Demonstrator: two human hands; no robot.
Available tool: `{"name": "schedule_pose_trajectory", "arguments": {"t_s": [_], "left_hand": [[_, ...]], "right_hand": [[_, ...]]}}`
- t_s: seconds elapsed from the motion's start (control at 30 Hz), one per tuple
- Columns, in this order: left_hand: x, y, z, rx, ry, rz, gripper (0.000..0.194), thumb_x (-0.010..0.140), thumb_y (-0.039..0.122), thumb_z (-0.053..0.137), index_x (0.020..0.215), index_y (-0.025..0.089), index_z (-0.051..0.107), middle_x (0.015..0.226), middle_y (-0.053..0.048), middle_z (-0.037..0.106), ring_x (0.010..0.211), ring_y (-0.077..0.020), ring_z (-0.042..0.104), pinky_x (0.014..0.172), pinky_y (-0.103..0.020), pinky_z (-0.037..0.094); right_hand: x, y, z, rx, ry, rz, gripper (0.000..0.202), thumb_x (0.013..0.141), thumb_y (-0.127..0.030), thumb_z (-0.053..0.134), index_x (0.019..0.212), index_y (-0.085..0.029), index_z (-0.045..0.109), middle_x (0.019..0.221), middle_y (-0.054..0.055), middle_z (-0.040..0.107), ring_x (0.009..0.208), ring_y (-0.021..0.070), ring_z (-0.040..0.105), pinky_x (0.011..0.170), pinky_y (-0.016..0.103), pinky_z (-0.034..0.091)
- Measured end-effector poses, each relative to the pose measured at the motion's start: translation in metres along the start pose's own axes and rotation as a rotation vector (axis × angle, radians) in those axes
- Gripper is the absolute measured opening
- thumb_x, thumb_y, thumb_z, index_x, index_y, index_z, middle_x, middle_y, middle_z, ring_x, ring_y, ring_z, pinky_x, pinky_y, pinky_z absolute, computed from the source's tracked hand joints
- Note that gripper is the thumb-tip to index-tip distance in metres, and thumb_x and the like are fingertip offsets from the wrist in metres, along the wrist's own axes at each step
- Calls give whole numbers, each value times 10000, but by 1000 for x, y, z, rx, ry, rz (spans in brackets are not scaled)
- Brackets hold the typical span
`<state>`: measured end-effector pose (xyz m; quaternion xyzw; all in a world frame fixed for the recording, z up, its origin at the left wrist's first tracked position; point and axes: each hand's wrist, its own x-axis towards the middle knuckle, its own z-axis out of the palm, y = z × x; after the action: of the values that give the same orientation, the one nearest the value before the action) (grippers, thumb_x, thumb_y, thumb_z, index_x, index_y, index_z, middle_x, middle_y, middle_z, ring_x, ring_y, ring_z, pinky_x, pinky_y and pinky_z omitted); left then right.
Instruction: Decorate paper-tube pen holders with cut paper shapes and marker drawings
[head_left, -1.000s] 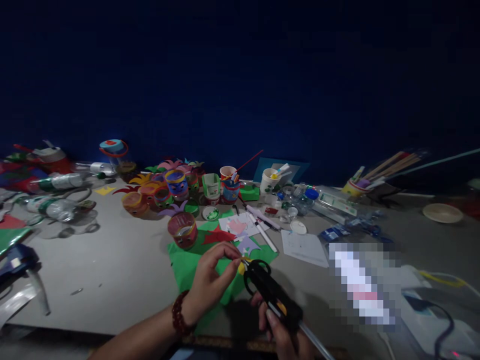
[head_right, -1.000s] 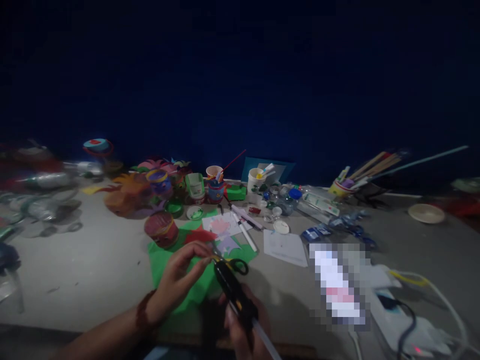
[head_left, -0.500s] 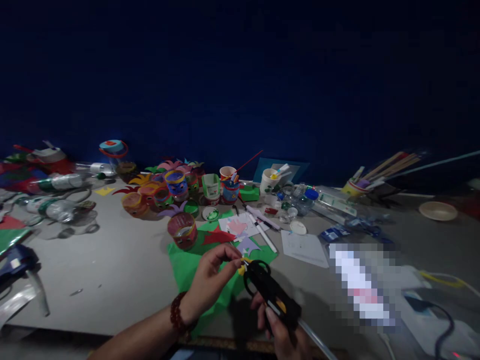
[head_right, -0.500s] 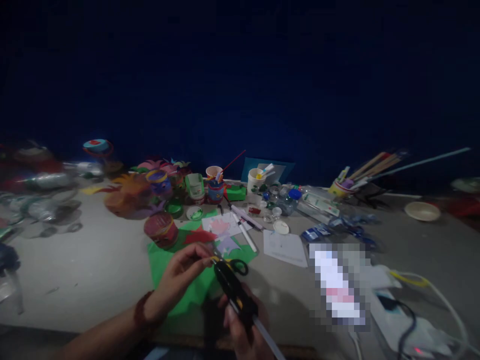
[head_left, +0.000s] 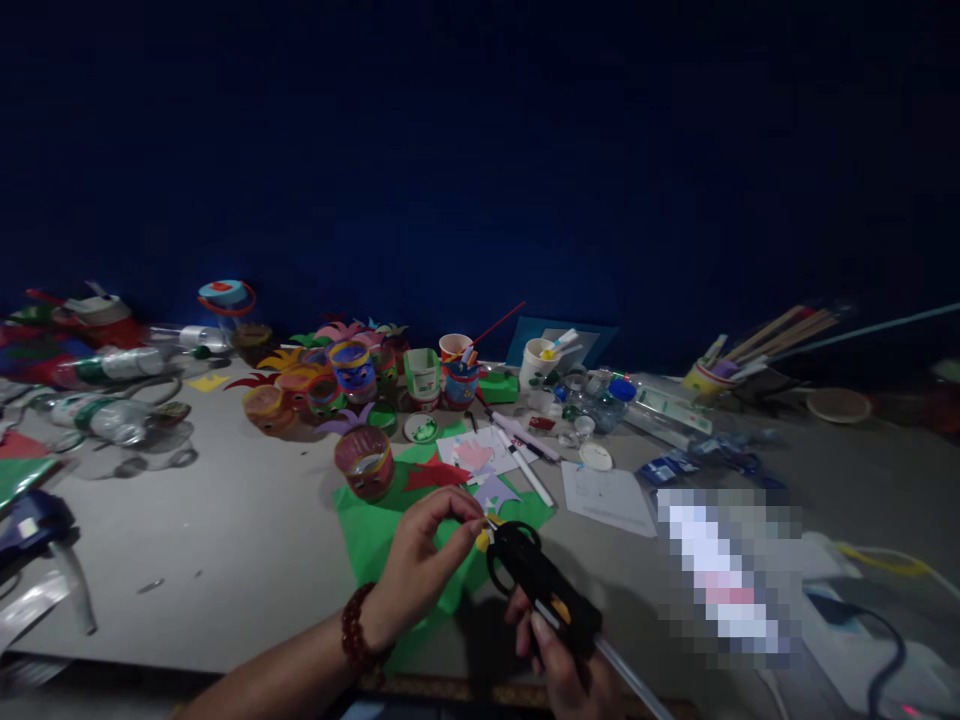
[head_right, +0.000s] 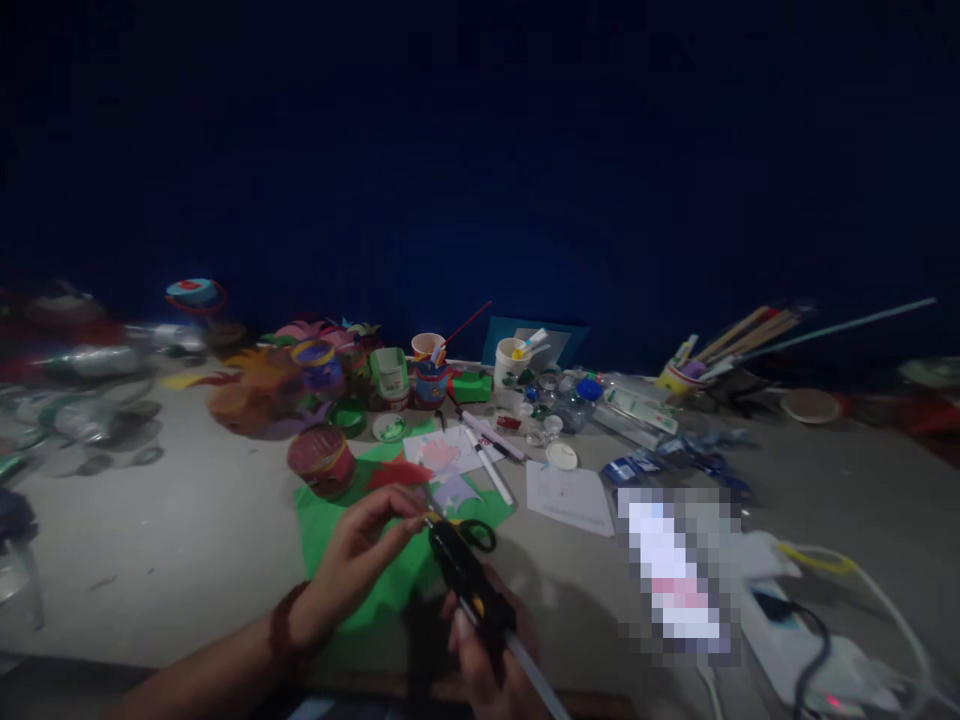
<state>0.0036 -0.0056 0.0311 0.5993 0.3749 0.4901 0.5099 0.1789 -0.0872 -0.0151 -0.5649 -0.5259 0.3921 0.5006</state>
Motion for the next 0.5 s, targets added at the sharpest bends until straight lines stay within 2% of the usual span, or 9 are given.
{"name": "schedule_pose_trajectory", "arguments": {"t_s": [0.17,0.37,0.5], "left_hand": [[2,-1,-1,-14,-2,6,151,918,282,604,807,179,591,870,-54,641,858,-196,594,804,-305,461],[0,-4,-1,-40,-5,11,139,915,271,611,815,176,594,862,-50,642,851,-190,591,796,-301,462],[0,-3,-1,-61,-1,-5,135,913,271,614,818,175,598,862,-52,636,852,-190,586,792,-299,461]], "right_hand": [[0,-6,1,23,13,50,458,846,-635,511,702,-226,657,520,0,528,463,160,483,418,269,377],[-1,4,-2,50,-42,38,468,872,-632,508,748,-201,642,549,-1,545,486,142,498,426,232,394],[-3,7,-2,33,-26,63,468,872,-634,503,759,-202,640,584,7,561,515,152,518,441,237,411]]}}
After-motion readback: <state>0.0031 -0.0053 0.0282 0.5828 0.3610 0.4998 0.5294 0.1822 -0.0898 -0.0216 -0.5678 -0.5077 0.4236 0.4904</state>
